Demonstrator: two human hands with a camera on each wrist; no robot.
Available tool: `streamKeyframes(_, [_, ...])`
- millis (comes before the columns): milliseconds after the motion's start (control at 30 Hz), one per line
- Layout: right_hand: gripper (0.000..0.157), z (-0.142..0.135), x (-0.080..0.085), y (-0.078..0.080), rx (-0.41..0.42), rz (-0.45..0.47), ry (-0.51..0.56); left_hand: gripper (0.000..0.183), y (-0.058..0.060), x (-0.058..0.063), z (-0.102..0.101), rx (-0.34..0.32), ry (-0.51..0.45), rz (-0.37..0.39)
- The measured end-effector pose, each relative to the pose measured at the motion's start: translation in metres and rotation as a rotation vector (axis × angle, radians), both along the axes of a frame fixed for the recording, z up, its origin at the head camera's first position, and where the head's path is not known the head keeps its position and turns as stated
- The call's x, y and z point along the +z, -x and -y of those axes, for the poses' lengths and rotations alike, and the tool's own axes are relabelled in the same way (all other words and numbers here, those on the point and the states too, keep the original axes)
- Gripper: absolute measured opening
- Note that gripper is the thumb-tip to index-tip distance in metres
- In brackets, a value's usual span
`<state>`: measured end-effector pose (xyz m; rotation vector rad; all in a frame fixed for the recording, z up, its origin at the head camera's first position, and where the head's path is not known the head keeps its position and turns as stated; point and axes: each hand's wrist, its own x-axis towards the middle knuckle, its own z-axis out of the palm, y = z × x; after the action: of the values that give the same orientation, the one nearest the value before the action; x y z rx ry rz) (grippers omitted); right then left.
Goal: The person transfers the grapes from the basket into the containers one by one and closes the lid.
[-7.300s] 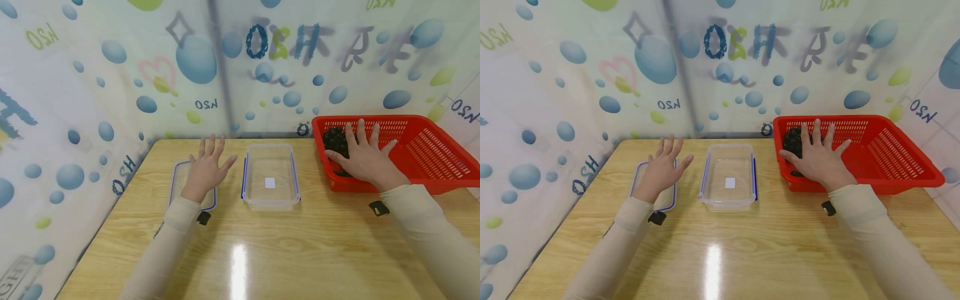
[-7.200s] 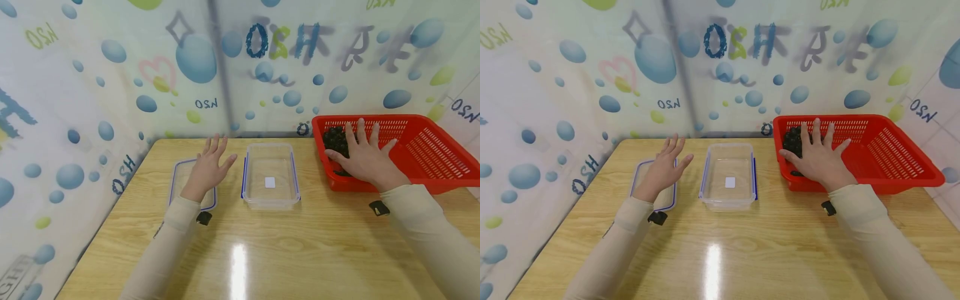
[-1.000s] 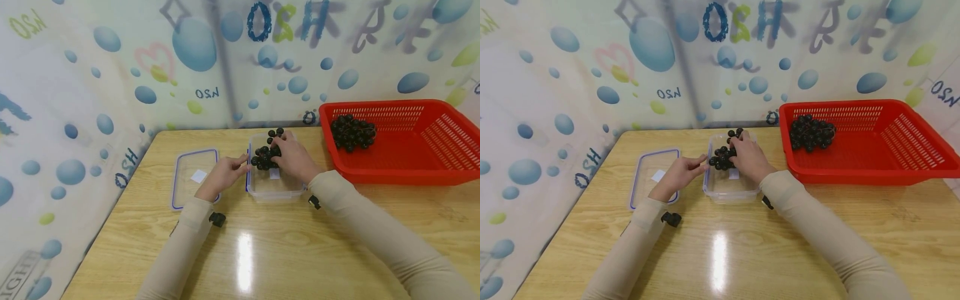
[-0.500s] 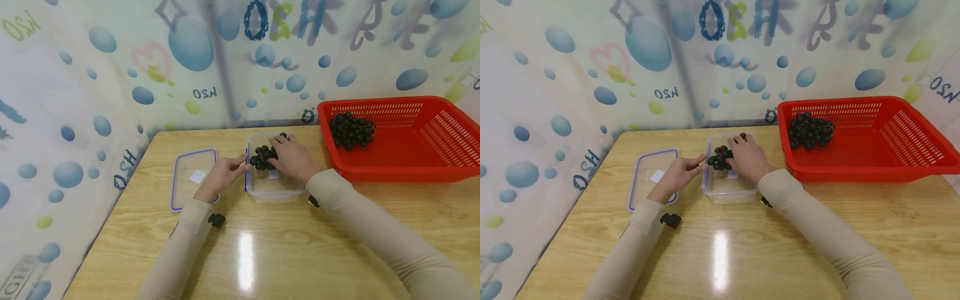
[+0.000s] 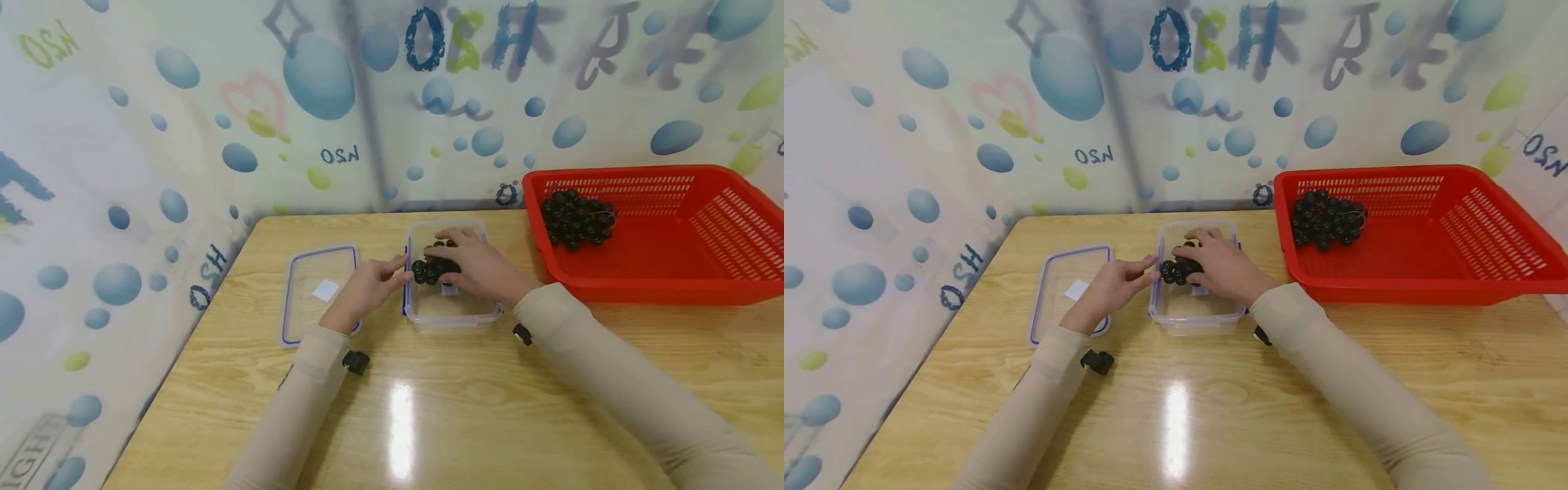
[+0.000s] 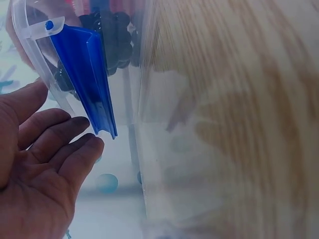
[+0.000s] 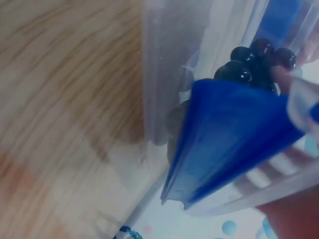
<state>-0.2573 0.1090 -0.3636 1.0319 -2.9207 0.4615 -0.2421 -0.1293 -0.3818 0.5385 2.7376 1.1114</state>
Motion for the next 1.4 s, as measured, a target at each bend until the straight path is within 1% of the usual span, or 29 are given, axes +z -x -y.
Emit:
streamKeyframes(67, [0.043,-0.002,-0.001,0.0,0.075,-0.06,-0.001,0.05,0.0,0.0,-0.001,0.002,0.009,0.001])
streamKeyframes(100, [0.039,-0.003,-0.001,0.0,0.097,-0.082,-0.007,0.049,0.0,0.0,-0.001,0.003,0.011,0.001])
streamKeyframes(167, [0.035,-0.003,-0.002,0.001,0.107,-0.101,-0.022,0.049,0.0,0.0,-0.001,0.003,0.014,0.004])
streamKeyframes(333, [0.04,-0.002,-0.005,0.005,0.032,-0.069,-0.064,0.048,-0.002,0.002,-0.002,0.003,0.001,0.012])
streamKeyframes(467, [0.044,-0.002,-0.007,0.008,0.004,-0.077,-0.094,0.05,-0.002,0.004,-0.004,0.015,-0.01,0.025])
streamKeyframes(567, [0.046,-0.004,-0.007,0.008,-0.001,-0.075,-0.104,0.051,-0.002,0.004,-0.004,0.016,-0.015,0.029])
streamKeyframes(700, [0.048,-0.005,-0.004,0.008,-0.001,-0.01,-0.084,0.05,-0.001,0.002,-0.003,0.0,-0.014,-0.005])
streamKeyframes(833, [0.053,-0.009,0.003,0.003,0.0,0.045,-0.041,0.05,-0.002,0.0,-0.001,-0.006,0.003,-0.033])
streamKeyframes(900, [0.055,-0.014,0.011,-0.001,-0.02,0.07,-0.011,0.051,-0.003,-0.001,-0.001,-0.007,0.009,-0.034])
streamKeyframes(967, [0.056,-0.023,0.027,-0.005,-0.057,0.079,0.028,0.051,-0.002,-0.001,-0.002,-0.008,0.009,-0.035])
streamKeyframes(1100, [0.054,-0.054,0.075,-0.013,-0.166,0.111,0.117,0.051,-0.001,0.0,-0.004,-0.01,0.001,-0.033])
streamKeyframes(1167, [0.054,-0.074,0.099,-0.014,-0.225,0.117,0.123,0.05,-0.001,0.0,-0.004,-0.009,-0.002,-0.033])
streamKeyframes(1233, [0.057,-0.095,0.119,-0.01,-0.287,0.144,0.09,0.049,-0.002,-0.001,-0.003,0.003,-0.004,-0.03])
streamKeyframes(1300, [0.062,-0.116,0.129,-0.001,-0.345,0.163,0.019,0.049,-0.003,-0.002,-0.003,0.014,0.001,-0.024])
streamKeyframes(1367, [0.066,-0.137,0.13,0.009,-0.393,0.199,-0.05,0.049,-0.004,-0.003,-0.002,0.022,0.002,-0.008])
streamKeyframes(1400, [0.067,-0.146,0.127,0.014,-0.411,0.222,-0.079,0.049,-0.005,-0.004,-0.003,0.025,0.003,0.0])
